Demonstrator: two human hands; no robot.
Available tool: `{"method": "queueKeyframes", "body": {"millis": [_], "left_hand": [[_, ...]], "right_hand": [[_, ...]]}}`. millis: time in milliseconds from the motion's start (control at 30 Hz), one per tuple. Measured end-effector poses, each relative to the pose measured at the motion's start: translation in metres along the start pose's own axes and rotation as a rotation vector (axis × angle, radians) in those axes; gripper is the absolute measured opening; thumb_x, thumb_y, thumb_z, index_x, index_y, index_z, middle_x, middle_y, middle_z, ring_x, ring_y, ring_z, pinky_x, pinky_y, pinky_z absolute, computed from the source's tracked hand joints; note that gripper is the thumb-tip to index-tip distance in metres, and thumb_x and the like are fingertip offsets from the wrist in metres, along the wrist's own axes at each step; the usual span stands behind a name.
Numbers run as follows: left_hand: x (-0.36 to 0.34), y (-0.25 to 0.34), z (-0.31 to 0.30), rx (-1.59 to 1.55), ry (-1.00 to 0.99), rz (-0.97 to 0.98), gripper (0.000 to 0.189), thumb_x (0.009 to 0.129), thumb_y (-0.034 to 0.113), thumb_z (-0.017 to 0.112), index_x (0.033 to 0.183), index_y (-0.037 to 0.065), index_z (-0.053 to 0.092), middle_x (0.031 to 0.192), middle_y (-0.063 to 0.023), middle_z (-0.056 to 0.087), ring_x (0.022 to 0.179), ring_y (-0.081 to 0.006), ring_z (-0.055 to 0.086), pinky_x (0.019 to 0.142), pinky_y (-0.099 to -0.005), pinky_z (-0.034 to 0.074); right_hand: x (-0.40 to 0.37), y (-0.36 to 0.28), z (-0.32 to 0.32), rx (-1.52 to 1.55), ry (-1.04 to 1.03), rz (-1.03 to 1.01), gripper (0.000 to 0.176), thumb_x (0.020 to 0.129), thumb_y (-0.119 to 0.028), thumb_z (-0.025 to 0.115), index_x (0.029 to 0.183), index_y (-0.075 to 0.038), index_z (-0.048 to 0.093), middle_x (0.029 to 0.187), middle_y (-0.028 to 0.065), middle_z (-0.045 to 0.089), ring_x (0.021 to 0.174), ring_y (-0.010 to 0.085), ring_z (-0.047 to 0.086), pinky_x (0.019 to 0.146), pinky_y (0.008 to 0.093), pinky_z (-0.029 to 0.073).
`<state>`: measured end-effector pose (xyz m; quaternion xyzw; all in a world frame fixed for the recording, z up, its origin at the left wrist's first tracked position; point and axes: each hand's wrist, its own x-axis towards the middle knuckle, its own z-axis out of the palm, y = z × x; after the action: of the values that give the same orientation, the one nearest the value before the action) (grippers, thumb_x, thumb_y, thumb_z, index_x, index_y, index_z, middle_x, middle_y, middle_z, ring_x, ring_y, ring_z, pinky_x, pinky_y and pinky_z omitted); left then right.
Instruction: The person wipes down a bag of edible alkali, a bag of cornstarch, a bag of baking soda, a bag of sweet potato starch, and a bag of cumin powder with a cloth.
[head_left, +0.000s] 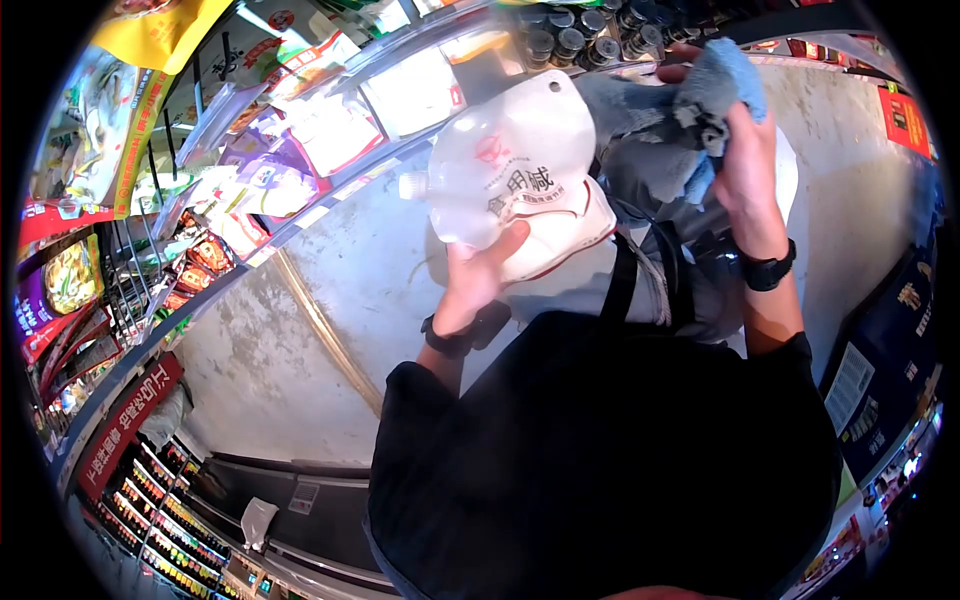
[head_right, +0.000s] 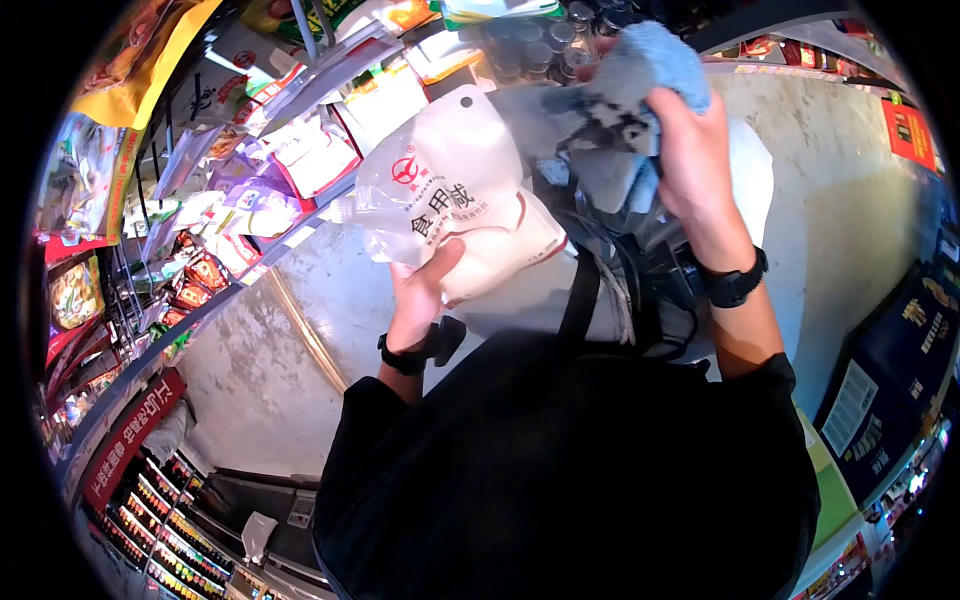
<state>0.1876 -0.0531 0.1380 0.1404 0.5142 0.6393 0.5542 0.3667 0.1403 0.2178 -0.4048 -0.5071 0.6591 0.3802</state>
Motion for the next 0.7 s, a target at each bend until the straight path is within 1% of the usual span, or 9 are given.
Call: {"method": "queueKeyframes", "body": {"millis": [33,100,167,200,300,400,500,633,700], "left_hand": [[0.001,0.001,-0.001,-0.013,0.015,0.006,0.043,0.082,-0.005,0.061,0.122,-0.003,0.048,0.107,-0.0128,0.062,0.078,-0.0169,0.064,0.054,-0.0253,0.051],[0.004,-0.002,-0.014,0.030,0.032,0.010,0.043,0.081,-0.002,0.062,0.122,-0.003,0.048,0.106,-0.0131,0.062,0.075,-0.0170,0.064,0.050,-0.0255,0.049],[0.007,-0.005,-0.026,0.056,0.065,0.046,0.045,0.080,-0.001,0.063,0.122,-0.003,0.048,0.105,-0.0132,0.062,0.073,-0.0169,0.064,0.048,-0.0257,0.048],[0.008,-0.003,-0.029,0.050,0.099,0.050,0.047,0.079,-0.001,0.064,0.123,-0.003,0.048,0.105,-0.0120,0.062,0.078,-0.0178,0.063,0.058,-0.0280,0.051],[0.014,0.010,-0.043,0.041,0.161,0.041,0.046,0.081,0.001,0.061,0.125,-0.003,0.047,0.113,-0.0120,0.060,0.099,-0.0219,0.060,0.085,-0.0335,0.049],[0.027,0.018,-0.061,-0.117,0.294,0.031,0.033,0.086,0.003,0.055,0.118,-0.005,0.053,0.109,-0.0131,0.062,0.096,-0.0223,0.062,0.082,-0.0323,0.052],[0.046,0.015,-0.085,-0.106,0.419,0.056,0.034,0.087,0.004,0.051,0.120,-0.006,0.051,0.112,-0.0144,0.061,0.098,-0.0240,0.062,0.082,-0.0333,0.052],[0.077,0.004,-0.124,-0.038,0.445,0.051,0.034,0.088,0.005,0.052,0.120,-0.006,0.052,0.116,-0.0142,0.059,0.102,-0.0232,0.061,0.085,-0.0331,0.050],[0.098,-0.005,-0.140,0.063,0.483,0.048,0.035,0.088,0.005,0.054,0.120,-0.006,0.052,0.115,-0.0122,0.059,0.101,-0.0201,0.059,0.086,-0.0306,0.047]], "right_hand": [[0.000,-0.003,-0.006,0.041,0.002,0.002,0.035,0.090,-0.013,0.045,0.119,0.003,0.055,0.107,0.0169,0.064,0.096,0.0198,0.062,0.084,0.0302,0.050],[0.001,-0.002,-0.014,0.015,0.027,-0.015,0.041,0.094,-0.025,0.042,0.123,0.003,0.052,0.111,0.0176,0.062,0.102,0.0211,0.059,0.089,0.0320,0.047],[0.002,0.002,-0.025,0.321,-0.114,0.112,0.052,0.095,-0.036,0.041,0.130,0.003,0.045,0.121,0.0190,0.057,0.108,0.0241,0.057,0.094,0.0359,0.046],[0.000,0.004,-0.024,0.453,-0.180,0.120,0.056,0.095,-0.038,0.042,0.133,0.003,0.041,0.124,0.0195,0.054,0.110,0.0255,0.056,0.095,0.0375,0.045],[-0.005,0.013,-0.025,0.812,-0.420,0.161,0.074,0.091,-0.049,0.045,0.141,0.003,0.025,0.134,0.0212,0.044,0.117,0.0307,0.051,0.099,0.0436,0.043],[-0.006,0.013,-0.019,0.832,-0.486,0.228,0.079,0.089,-0.051,0.046,0.142,0.003,0.022,0.136,0.0218,0.042,0.121,0.0315,0.048,0.100,0.0433,0.041],[-0.009,0.006,-0.008,0.835,-0.503,0.254,0.072,0.093,-0.043,0.047,0.144,0.000,0.021,0.134,0.0207,0.046,0.119,0.0320,0.050,0.103,0.0449,0.039],[-0.013,0.004,-0.009,0.652,-0.433,0.258,0.076,0.091,-0.052,0.039,0.141,0.003,0.026,0.135,0.0229,0.043,0.119,0.0314,0.050,0.101,0.0429,0.040],[-0.017,0.003,-0.012,0.570,-0.390,0.197,0.069,0.093,-0.048,0.040,0.138,0.004,0.032,0.130,0.0208,0.048,0.116,0.0286,0.053,0.097,0.0393,0.044]]}}
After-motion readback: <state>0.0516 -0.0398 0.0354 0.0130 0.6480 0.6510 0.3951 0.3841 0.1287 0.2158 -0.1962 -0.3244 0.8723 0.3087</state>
